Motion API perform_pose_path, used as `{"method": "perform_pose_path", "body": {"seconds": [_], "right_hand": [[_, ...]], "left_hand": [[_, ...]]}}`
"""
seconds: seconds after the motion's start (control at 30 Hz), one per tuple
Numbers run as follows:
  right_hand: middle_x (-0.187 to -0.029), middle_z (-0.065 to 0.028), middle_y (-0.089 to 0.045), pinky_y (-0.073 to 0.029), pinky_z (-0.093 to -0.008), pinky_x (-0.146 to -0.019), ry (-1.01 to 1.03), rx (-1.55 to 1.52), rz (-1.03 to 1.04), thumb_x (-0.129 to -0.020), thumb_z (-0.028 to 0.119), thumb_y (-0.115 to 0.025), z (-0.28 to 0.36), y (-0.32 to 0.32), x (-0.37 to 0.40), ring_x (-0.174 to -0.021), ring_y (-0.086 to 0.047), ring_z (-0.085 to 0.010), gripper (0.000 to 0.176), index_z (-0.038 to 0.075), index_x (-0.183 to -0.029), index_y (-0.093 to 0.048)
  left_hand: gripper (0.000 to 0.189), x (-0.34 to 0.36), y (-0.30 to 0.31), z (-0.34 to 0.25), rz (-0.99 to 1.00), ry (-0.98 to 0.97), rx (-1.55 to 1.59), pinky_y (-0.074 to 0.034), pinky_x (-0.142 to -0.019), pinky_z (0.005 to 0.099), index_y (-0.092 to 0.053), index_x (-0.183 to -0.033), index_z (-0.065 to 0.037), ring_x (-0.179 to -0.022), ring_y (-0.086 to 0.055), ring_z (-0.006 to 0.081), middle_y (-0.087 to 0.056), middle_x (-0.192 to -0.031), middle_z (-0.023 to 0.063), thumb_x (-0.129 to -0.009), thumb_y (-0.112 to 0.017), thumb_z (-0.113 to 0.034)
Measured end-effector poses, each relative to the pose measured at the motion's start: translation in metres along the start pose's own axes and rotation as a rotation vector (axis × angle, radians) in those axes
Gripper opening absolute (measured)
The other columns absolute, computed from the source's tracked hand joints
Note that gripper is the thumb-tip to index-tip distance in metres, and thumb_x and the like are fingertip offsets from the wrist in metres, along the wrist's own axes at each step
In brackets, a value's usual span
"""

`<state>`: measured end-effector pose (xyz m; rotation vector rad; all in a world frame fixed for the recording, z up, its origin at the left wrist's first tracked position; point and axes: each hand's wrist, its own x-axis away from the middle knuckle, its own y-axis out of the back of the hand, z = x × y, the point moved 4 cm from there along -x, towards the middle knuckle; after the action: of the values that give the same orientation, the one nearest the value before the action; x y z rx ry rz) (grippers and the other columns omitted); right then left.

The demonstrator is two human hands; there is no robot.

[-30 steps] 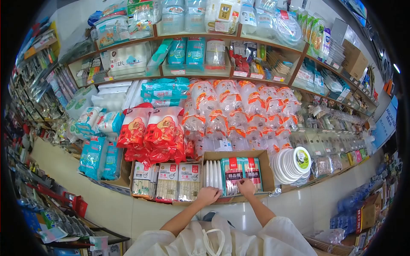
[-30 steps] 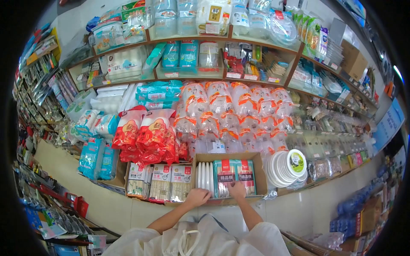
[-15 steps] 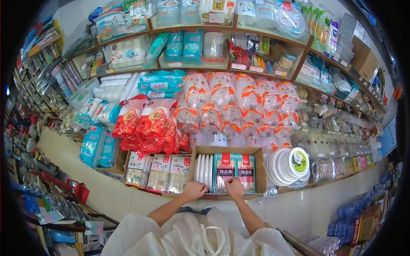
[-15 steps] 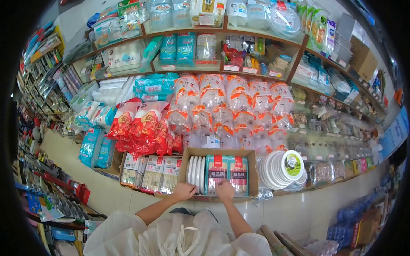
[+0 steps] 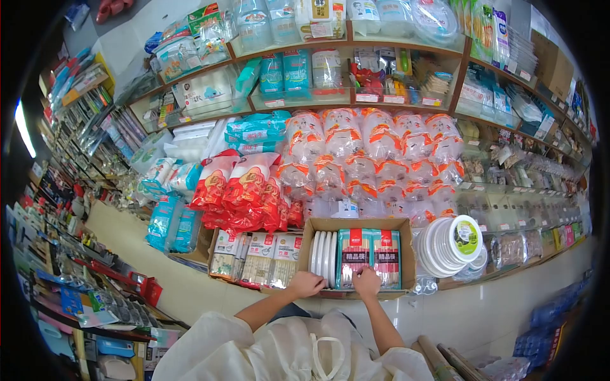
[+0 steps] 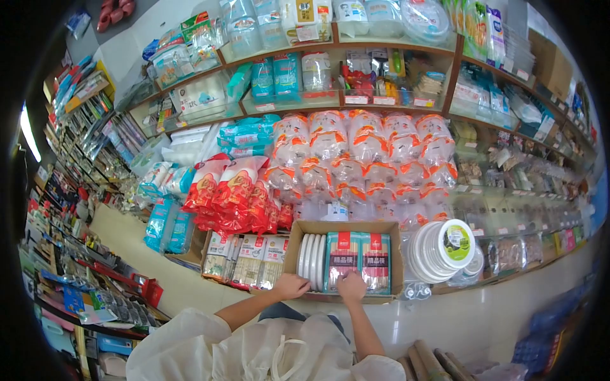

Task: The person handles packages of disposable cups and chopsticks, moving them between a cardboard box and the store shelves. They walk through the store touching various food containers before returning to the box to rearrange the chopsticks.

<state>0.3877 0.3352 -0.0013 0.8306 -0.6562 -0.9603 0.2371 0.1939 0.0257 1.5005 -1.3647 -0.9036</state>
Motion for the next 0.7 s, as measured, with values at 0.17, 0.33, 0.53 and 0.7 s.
{"method": "perform_pose_path", "body": {"seconds": [0.17, 0.33, 0.53, 0.7], "right_hand": [[-0.086, -0.0126, -0.062, -0.049, -0.0432, -0.069, 0.005, 0.027, -0.004, -0.071, 0.027, -0.06, 0.002, 0.003, 0.003, -0.075, -0.062, -0.0315, 0.02, 0.008, -0.074, -0.065], [-0.089, -0.0169, -0.061, -0.049, -0.044, -0.073, -0.009, 0.006, 0.065, -0.072, 0.024, -0.055, 0.004, 0.005, 0.004, -0.078, -0.062, -0.034, 0.024, 0.004, -0.078, -0.065], [-0.089, -0.0166, -0.062, -0.049, -0.0439, -0.073, -0.022, 0.021, 0.105, -0.072, 0.023, -0.056, 0.0, 0.0, 0.007, -0.08, -0.062, -0.0338, 0.023, 0.004, -0.081, -0.065], [-0.088, -0.0159, -0.062, -0.049, -0.0427, -0.072, -0.027, 0.065, 0.097, -0.071, 0.024, -0.057, 0.005, 0.004, 0.013, -0.079, -0.062, -0.033, 0.022, 0.005, -0.079, -0.065]], "left_hand": [[0.036, 0.001, 0.005, -0.004, -0.002, 0.001, 0.026, -0.047, -0.059, 0.0454, -0.063, -0.071, -0.007, -0.061, -0.059, 0.0349, -0.06, -0.065, 0.017, -0.085, -0.043, -0.034], [0.033, 0.001, 0.002, -0.001, -0.002, -0.013, 0.017, -0.047, -0.058, 0.0456, -0.062, -0.072, -0.007, -0.061, -0.059, 0.0351, -0.06, -0.064, 0.0178, -0.083, -0.045, -0.032], [0.032, 0.002, 0.0, 0.001, 0.023, -0.01, 0.033, -0.048, -0.058, 0.045, -0.062, -0.074, -0.006, -0.062, -0.059, 0.0345, -0.06, -0.066, 0.0177, -0.081, -0.046, -0.032], [0.032, 0.005, -0.002, 0.002, 0.06, -0.011, 0.034, -0.049, -0.061, 0.0442, -0.062, -0.074, -0.006, -0.065, -0.06, 0.0335, -0.062, -0.068, 0.0163, -0.079, -0.046, -0.033]]}}
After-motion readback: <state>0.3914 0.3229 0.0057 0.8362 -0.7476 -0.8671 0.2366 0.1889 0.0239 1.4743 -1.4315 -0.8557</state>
